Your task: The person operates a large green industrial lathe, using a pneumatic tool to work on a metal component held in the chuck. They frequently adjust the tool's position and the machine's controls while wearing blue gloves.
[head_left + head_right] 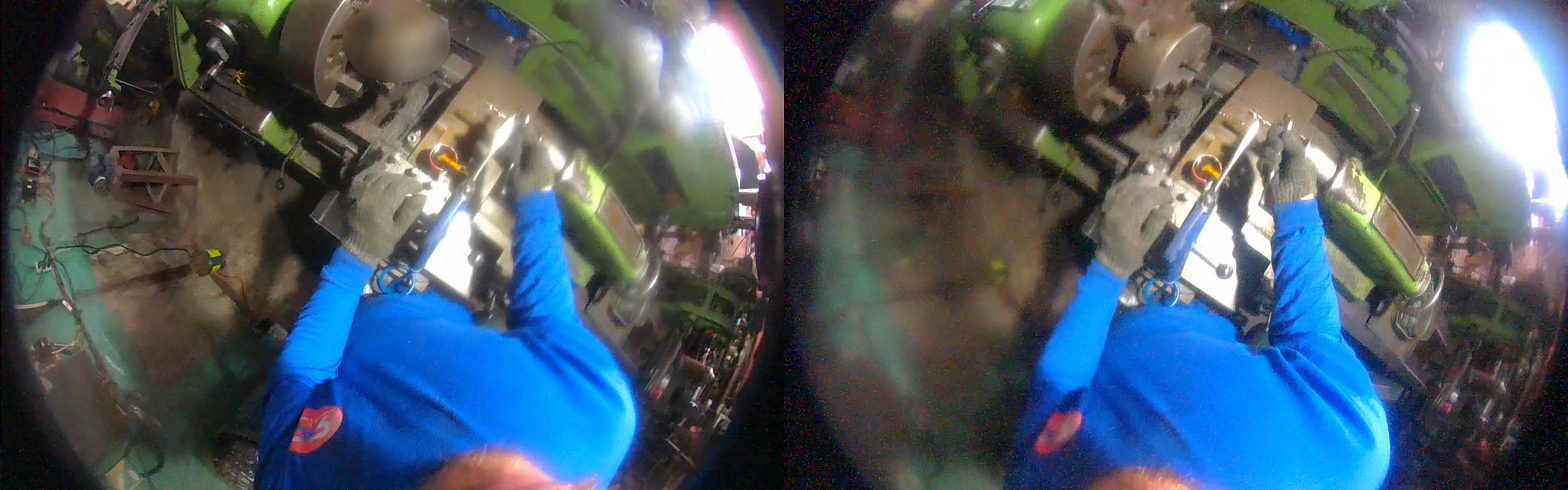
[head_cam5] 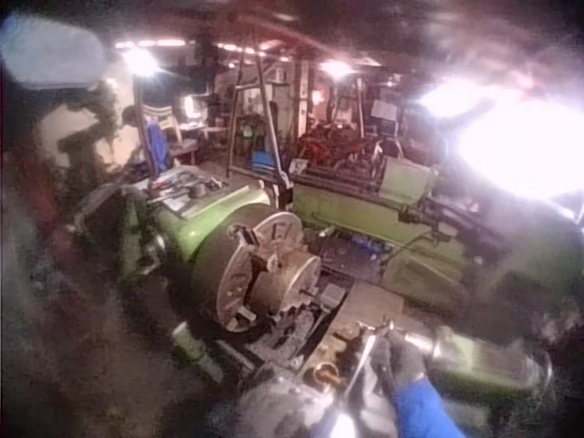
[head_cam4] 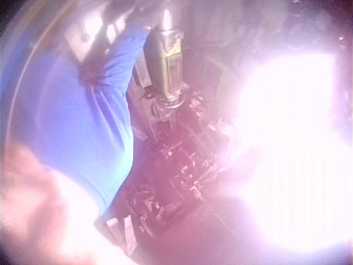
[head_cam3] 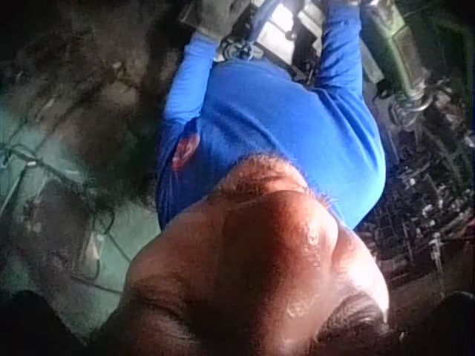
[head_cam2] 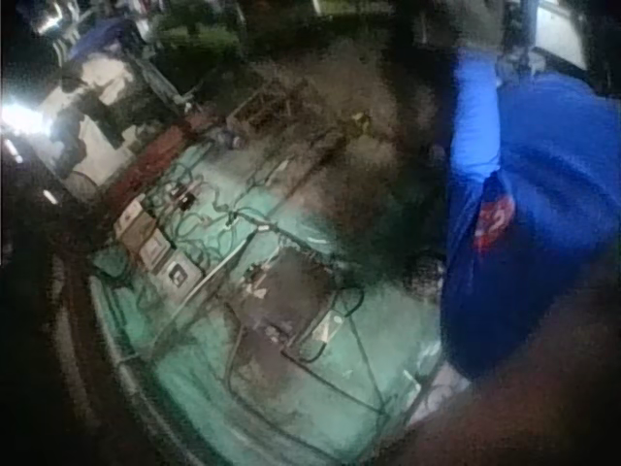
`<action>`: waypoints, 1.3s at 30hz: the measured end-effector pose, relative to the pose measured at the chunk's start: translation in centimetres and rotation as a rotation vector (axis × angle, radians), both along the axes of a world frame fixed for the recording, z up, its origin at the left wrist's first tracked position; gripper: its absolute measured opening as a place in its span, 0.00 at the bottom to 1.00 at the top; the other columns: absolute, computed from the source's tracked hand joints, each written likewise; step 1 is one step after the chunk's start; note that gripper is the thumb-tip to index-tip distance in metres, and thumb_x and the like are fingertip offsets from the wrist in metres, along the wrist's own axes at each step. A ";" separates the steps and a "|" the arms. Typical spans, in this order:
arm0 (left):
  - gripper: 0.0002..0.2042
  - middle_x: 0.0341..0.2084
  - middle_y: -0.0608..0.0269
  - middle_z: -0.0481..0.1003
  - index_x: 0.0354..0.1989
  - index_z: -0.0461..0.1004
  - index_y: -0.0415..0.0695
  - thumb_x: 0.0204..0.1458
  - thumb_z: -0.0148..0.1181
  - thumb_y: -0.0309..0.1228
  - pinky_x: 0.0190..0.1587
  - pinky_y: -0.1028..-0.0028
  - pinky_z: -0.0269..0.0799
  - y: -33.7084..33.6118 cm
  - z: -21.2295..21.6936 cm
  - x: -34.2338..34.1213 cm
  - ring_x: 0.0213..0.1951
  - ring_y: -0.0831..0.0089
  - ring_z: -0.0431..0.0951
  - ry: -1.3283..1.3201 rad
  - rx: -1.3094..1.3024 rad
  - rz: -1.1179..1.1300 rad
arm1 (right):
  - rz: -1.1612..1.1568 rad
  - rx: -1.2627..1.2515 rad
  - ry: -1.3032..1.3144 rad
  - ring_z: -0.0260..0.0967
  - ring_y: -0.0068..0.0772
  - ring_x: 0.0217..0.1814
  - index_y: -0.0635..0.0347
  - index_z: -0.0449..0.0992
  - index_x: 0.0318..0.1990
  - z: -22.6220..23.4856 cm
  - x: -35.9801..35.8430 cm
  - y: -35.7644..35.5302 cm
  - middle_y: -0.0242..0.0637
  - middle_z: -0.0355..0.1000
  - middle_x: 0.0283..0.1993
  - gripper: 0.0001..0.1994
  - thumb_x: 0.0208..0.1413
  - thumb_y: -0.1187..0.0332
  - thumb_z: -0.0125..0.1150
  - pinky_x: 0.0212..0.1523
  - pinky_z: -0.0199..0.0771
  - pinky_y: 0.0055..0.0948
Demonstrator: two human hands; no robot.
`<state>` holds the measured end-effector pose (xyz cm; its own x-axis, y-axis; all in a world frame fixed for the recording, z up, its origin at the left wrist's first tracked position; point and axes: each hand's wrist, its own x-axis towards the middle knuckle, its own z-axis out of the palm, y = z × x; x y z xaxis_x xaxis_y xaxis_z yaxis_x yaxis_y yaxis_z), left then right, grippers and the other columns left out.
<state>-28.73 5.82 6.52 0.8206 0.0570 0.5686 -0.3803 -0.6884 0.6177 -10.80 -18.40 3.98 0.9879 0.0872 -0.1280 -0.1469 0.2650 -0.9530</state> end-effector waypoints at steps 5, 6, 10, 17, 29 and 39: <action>0.08 0.39 0.48 0.80 0.38 0.80 0.42 0.60 0.61 0.34 0.48 0.55 0.74 0.4 -1.0 0.2 0.45 0.48 0.79 -0.039 0.019 -0.029 | -0.041 0.432 0.237 0.64 0.19 0.24 0.53 0.73 0.44 1.8 0.5 1.3 0.28 0.69 0.30 0.06 0.68 0.63 0.59 0.19 0.66 0.18; 0.08 0.39 0.48 0.80 0.38 0.80 0.42 0.60 0.61 0.34 0.48 0.55 0.74 0.1 -1.0 0.2 0.44 0.47 0.79 -0.040 0.010 -0.037 | 0.020 0.453 0.244 0.64 0.19 0.24 0.53 0.73 0.44 0.9 1.0 0.2 0.28 0.69 0.30 0.06 0.67 0.63 0.60 0.19 0.66 0.19; 0.06 0.37 0.50 0.79 0.39 0.80 0.41 0.60 0.61 0.30 0.44 0.54 0.72 0.2 -0.9 0.3 0.41 0.46 0.78 -0.095 0.022 -0.035 | 0.200 0.453 0.104 0.64 0.19 0.25 0.55 0.74 0.44 4.4 -0.5 -2.1 0.29 0.73 0.34 0.09 0.67 0.60 0.59 0.20 0.64 0.17; 0.06 0.36 0.53 0.81 0.36 0.82 0.44 0.59 0.64 0.32 0.47 0.55 0.74 0.4 -2.4 0.5 0.42 0.51 0.79 -0.075 0.027 -0.035 | 0.068 -0.526 0.019 0.77 0.31 0.38 0.65 0.79 0.44 -0.2 -8.5 -3.0 0.44 0.78 0.35 0.14 0.62 0.62 0.61 0.37 0.76 0.32; 0.13 0.34 0.47 0.80 0.36 0.80 0.40 0.63 0.59 0.38 0.42 0.54 0.73 0.5 -2.9 0.2 0.38 0.46 0.79 -0.145 -0.004 -0.014 | -0.015 -1.353 -0.372 0.74 0.61 0.49 0.59 0.76 0.49 -3.9 -20.9 3.4 0.57 0.74 0.47 0.12 0.62 0.63 0.57 0.49 0.74 0.55; 0.16 0.39 0.48 0.81 0.38 0.81 0.43 0.64 0.56 0.43 0.49 0.52 0.73 0.3 -4.0 0.6 0.44 0.46 0.79 -0.085 -0.089 -0.049 | -0.093 -1.271 -0.501 0.69 0.57 0.57 0.55 0.78 0.51 -5.8 -23.6 3.8 0.49 0.73 0.55 0.14 0.57 0.69 0.63 0.54 0.72 0.52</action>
<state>-28.11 6.10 2.53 0.7729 0.0715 0.6305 -0.4654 -0.6115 0.6399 -34.42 -14.56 -1.80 0.9473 0.1106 0.3007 0.2528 -0.8344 -0.4897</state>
